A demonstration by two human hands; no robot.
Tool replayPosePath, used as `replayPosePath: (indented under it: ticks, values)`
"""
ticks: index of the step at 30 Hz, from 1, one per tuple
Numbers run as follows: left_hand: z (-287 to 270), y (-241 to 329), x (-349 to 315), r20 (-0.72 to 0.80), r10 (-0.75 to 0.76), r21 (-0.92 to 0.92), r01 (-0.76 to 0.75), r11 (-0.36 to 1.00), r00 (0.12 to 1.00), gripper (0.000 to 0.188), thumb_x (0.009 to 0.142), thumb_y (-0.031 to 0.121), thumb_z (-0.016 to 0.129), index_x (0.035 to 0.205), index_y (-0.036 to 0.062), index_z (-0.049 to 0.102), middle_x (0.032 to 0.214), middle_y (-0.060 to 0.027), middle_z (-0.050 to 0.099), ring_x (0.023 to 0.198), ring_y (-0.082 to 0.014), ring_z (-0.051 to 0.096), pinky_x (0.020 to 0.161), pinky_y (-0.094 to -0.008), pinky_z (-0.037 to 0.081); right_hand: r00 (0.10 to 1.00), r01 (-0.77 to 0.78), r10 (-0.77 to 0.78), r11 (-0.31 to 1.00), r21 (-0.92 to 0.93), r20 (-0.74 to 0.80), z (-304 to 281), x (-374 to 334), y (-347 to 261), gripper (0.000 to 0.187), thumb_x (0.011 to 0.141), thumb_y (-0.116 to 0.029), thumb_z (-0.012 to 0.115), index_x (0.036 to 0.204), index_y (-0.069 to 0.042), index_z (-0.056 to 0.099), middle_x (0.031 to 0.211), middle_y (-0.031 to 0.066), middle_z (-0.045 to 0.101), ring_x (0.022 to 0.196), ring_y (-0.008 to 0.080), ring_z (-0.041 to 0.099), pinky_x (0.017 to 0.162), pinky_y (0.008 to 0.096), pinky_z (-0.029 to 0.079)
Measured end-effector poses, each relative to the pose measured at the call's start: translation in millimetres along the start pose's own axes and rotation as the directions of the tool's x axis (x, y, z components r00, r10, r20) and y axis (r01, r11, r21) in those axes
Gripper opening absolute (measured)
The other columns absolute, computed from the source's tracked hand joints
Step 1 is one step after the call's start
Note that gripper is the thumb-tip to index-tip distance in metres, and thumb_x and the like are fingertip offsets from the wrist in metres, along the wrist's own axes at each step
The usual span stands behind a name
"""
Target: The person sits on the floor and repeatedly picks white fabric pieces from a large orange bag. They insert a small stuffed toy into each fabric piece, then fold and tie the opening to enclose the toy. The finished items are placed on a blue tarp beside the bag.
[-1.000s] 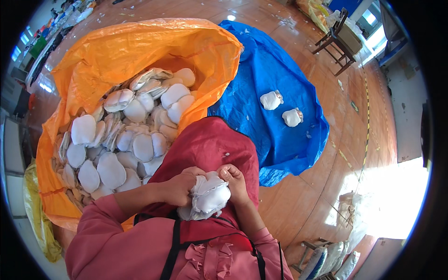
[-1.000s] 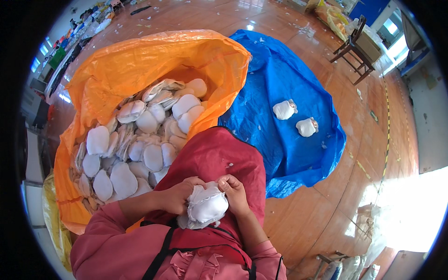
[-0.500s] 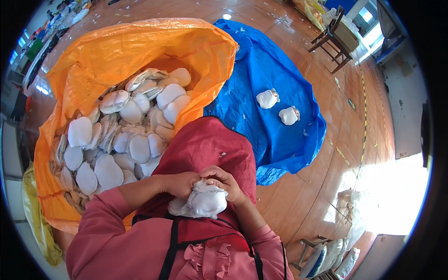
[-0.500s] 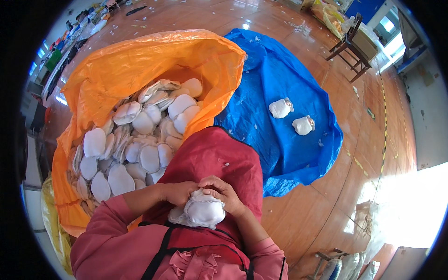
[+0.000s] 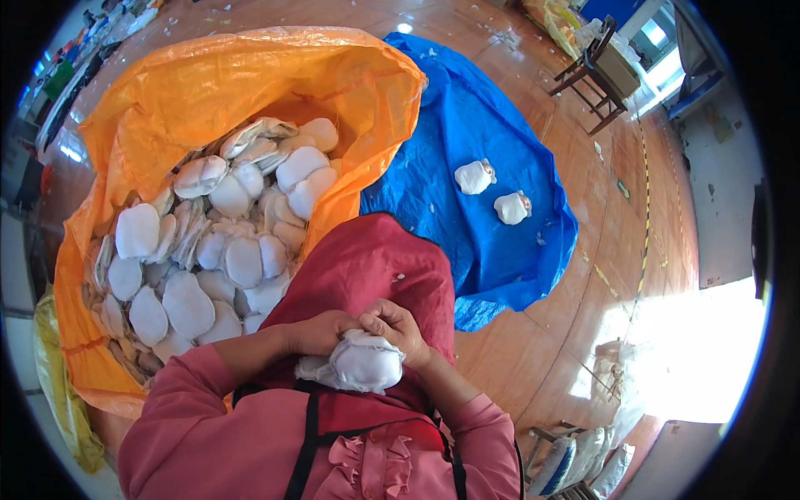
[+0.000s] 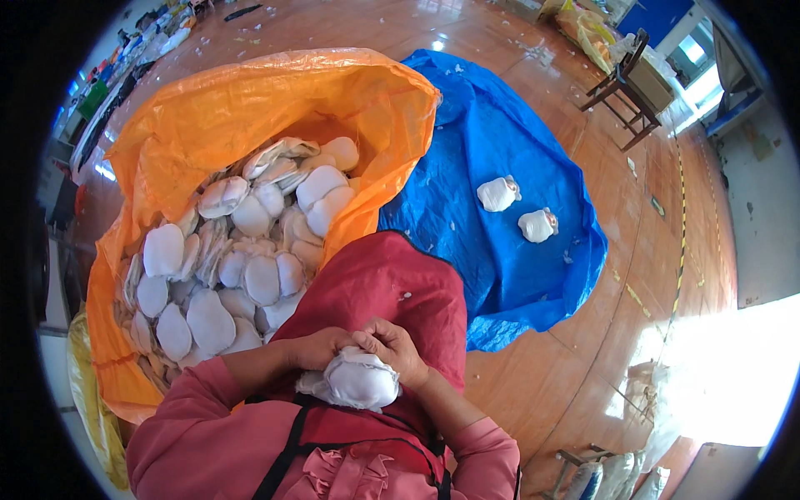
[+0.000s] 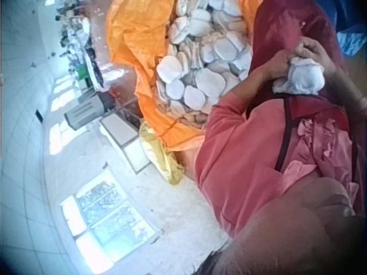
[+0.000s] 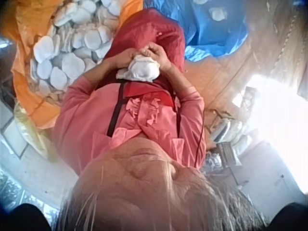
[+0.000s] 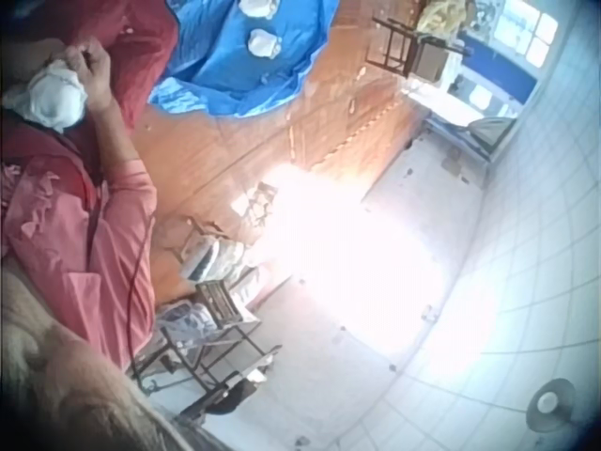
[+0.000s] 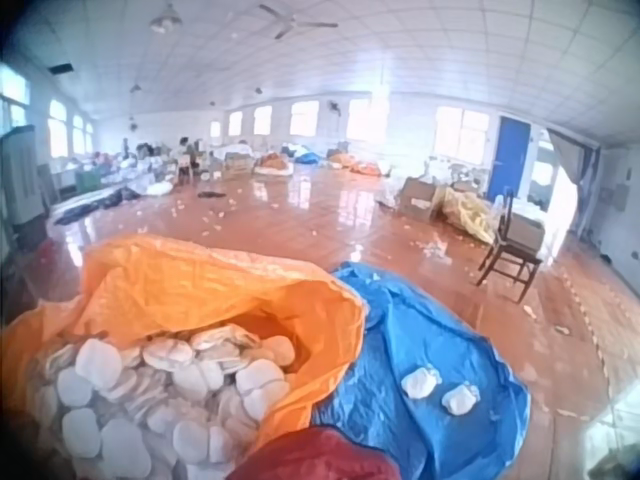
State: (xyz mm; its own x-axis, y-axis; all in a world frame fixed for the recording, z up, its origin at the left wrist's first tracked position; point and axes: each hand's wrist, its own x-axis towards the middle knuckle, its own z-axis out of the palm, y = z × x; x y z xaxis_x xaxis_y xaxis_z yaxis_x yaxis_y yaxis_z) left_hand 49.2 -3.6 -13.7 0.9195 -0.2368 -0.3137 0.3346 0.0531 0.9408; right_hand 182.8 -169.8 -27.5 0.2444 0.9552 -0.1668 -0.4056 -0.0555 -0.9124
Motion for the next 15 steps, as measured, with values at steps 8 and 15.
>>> replayPosePath:
  ticks: [8, 15]
  values:
    - [5.6, -12.1, 2.8, -0.163, 0.363, 0.158, -0.339, 0.927, 0.918, 0.009, 0.075, 0.012, 0.076, 0.083, 0.0087, 0.072, 0.089, -0.0009, 0.068, 0.095, -0.019, 0.059, 0.09, -0.0332, 0.044, 0.996, 0.01, 0.018, 0.952, -0.305, 0.089, 0.9, -7.5, -19.1, 0.039, 0.106, -0.036, 0.052, 0.095, -0.001, 0.063, 0.079, 0.0032, 0.06, 0.076, 0.0099, 0.053, 0.07, 0.0275, 0.046]
    - [-4.7, -13.4, 7.1, -0.19, 0.316, 0.015, -0.319, 0.948, 0.93, 0.012, 0.073, 0.011, 0.079, 0.078, 0.0077, 0.069, 0.082, 0.0011, 0.063, 0.095, -0.0175, 0.053, 0.088, -0.0348, 0.041, 0.97, 0.176, -0.089, 0.902, -0.395, 0.228, -15.1, -0.4, -24.4, 0.039, 0.106, -0.035, 0.048, 0.089, -0.002, 0.059, 0.081, 0.0058, 0.054, 0.082, 0.0197, 0.053, 0.082, 0.0342, 0.043]
